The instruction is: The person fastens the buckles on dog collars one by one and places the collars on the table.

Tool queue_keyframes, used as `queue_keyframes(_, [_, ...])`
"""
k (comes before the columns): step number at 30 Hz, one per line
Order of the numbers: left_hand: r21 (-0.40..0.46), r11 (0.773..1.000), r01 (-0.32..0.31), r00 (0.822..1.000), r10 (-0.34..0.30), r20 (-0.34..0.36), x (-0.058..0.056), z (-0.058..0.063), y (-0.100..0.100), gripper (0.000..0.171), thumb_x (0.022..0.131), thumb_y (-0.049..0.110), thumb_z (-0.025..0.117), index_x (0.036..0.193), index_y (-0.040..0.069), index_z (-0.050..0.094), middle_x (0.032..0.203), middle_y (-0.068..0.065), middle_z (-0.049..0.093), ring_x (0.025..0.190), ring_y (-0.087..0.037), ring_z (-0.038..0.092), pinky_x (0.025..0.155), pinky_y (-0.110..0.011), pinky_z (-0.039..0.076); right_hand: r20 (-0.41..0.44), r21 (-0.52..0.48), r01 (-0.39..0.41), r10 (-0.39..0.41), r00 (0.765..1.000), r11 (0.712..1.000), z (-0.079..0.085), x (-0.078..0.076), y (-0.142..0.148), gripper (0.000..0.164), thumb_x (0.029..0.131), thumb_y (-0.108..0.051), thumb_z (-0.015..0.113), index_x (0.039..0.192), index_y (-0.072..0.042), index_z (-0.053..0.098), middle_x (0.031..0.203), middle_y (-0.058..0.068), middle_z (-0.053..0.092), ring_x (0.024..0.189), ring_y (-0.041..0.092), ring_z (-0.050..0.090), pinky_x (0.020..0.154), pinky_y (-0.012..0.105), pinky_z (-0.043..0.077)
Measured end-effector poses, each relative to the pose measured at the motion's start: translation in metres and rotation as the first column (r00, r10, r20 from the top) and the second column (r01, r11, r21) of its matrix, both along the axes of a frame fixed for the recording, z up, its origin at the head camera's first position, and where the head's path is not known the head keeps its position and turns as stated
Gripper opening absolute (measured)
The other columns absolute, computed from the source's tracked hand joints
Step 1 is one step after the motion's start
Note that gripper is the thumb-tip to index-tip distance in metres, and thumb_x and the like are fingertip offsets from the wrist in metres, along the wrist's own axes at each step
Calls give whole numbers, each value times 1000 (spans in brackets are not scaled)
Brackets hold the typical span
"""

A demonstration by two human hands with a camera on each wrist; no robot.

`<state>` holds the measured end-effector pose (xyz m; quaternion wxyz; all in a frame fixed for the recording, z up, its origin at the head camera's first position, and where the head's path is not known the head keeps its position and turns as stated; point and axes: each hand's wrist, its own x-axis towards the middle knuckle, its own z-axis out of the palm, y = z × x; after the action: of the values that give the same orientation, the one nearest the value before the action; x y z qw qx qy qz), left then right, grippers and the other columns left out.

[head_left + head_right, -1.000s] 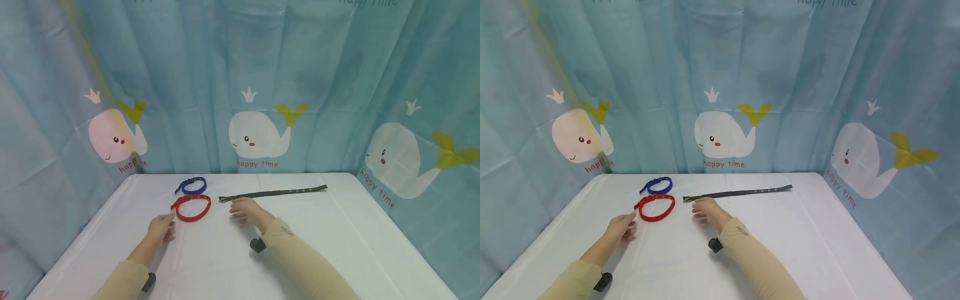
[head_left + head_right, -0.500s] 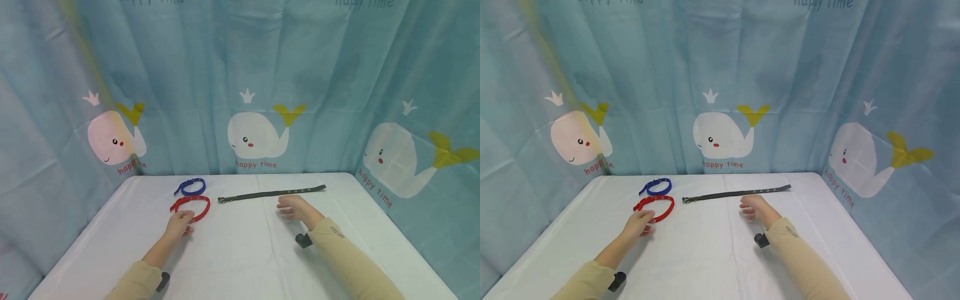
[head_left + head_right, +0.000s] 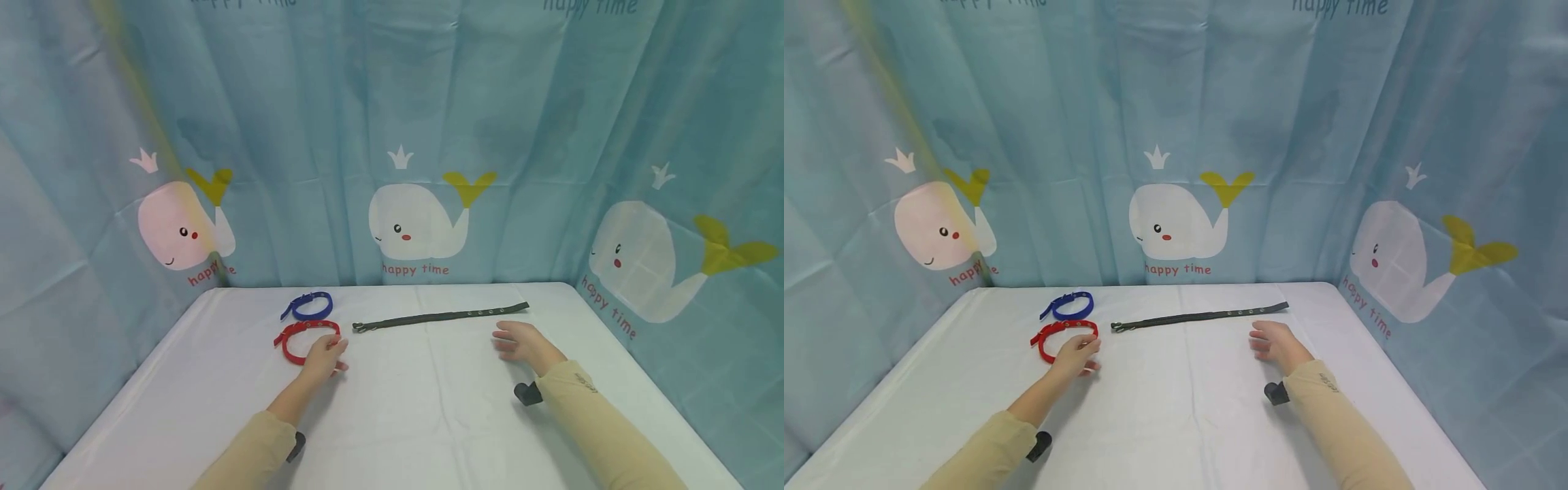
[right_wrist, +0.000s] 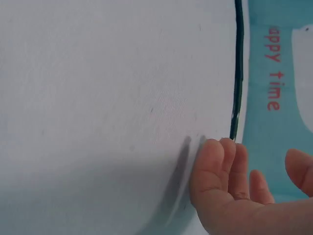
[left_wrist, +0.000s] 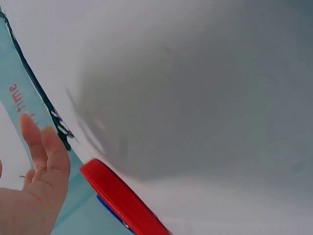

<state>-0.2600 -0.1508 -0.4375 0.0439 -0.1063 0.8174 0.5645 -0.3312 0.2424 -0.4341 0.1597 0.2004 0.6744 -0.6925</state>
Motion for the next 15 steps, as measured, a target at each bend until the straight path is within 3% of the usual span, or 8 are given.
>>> queue_keyframes(5, [-14,1000,-1,1000,0,-7,-7,-2,13,56,101,23,52,146,-4,32,127,-24,51,83,-22,64,79,-36,51,-11,-103,46,-47,999,994,-1,1,16,55,105,-11,33,152,5,10,154,30,18,141,41,26,110,46,30])
queue_keyframes(11, [-60,998,-28,999,27,-24,-22,-6,29,63,100,17,54,149,-5,22,146,-30,34,98,-32,64,93,-44,48,-42,-166,123,-132,990,978,2,-3,30,56,106,-10,31,153,2,5,157,27,10,144,37,20,112,41,27])
queue_keyframes(15, [-135,990,-39,997,29,-78,-34,-15,37,63,97,11,56,147,-10,23,146,-34,31,125,-41,48,105,-49,37,-53,-164,150,-160,986,975,3,-8,33,58,105,-9,32,152,3,1,157,27,9,143,37,21,112,39,27])
